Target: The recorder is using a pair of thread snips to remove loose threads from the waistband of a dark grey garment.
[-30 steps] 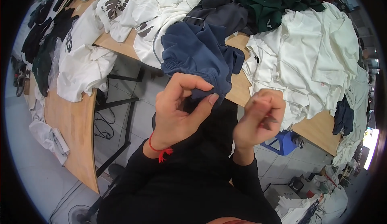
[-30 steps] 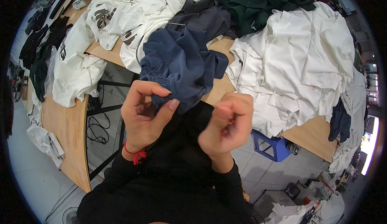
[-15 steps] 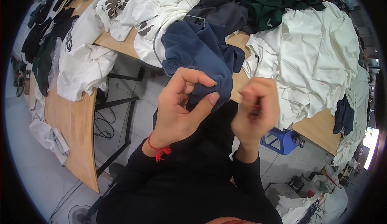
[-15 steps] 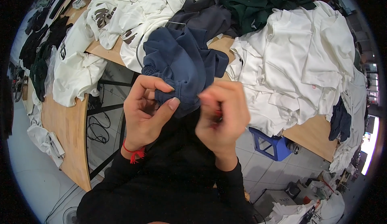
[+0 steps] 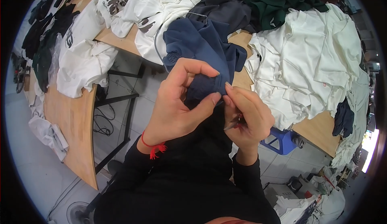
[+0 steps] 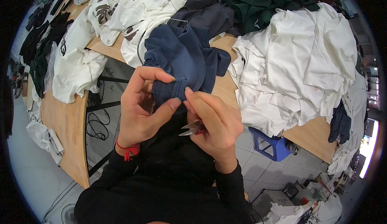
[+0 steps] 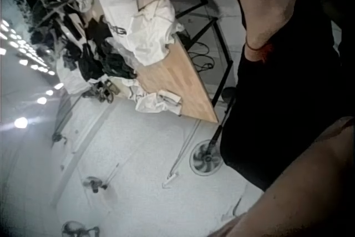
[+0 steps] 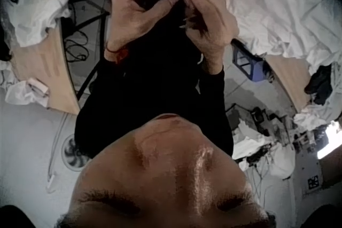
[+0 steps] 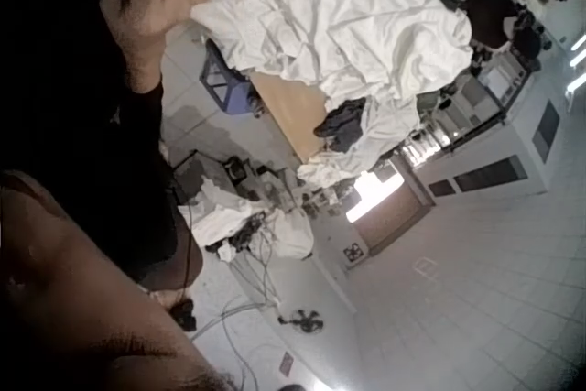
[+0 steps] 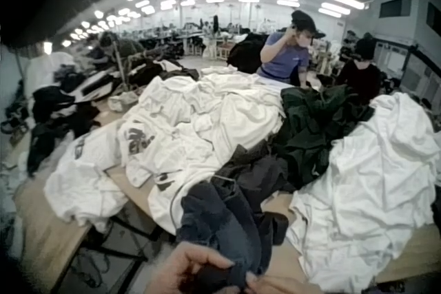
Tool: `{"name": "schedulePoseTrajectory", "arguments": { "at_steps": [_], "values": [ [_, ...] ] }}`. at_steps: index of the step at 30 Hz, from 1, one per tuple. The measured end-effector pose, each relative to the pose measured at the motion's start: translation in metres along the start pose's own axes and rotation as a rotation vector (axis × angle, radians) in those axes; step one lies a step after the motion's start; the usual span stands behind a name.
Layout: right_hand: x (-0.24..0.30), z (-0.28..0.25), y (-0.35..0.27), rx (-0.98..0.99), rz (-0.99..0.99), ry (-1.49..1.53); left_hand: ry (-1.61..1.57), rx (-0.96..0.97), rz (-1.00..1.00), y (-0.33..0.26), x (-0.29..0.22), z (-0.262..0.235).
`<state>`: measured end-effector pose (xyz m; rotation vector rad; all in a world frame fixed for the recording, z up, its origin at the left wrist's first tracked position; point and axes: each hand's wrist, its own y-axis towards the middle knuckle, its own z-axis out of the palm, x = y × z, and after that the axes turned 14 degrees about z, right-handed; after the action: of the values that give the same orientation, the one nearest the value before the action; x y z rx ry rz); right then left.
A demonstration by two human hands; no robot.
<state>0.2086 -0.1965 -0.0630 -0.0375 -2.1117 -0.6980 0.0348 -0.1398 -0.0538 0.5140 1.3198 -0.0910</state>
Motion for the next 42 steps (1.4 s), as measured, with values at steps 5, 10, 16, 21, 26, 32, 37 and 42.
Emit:
{"name": "schedulePoseTrajectory", "arguments": {
  "at_steps": [5,10,16,21,26,32,37,42],
  "values": [
    [-0.011,0.004,0.003,-0.031,-0.116,-0.040,0.132,0.054,0.083,0.001,0.001,-0.002],
    [-0.010,0.003,0.001,-0.009,-0.152,-0.143,0.247,0.055,0.127,0.002,-0.001,-0.003],
    [-0.013,0.004,0.000,-0.031,-0.181,-0.172,0.305,0.111,0.213,0.006,0.002,-0.004],
    [-0.010,0.006,0.003,-0.064,-0.185,-0.153,0.270,0.157,0.134,0.008,-0.005,-0.004],
    [-0.010,0.006,0.009,-0.061,-0.160,-0.091,0.333,0.262,0.132,0.010,-0.003,-0.011],
    [-0.012,0.010,0.016,-0.006,-0.038,0.002,0.218,0.270,0.066,0.013,0.003,-0.011],
    [-0.010,0.007,0.013,0.067,0.293,0.198,0.054,0.251,-0.234,0.012,-0.008,-0.012],
    [-0.014,0.012,0.009,0.122,0.560,0.486,0.042,0.139,-0.136,0.006,0.007,-0.003]
  ]
}}
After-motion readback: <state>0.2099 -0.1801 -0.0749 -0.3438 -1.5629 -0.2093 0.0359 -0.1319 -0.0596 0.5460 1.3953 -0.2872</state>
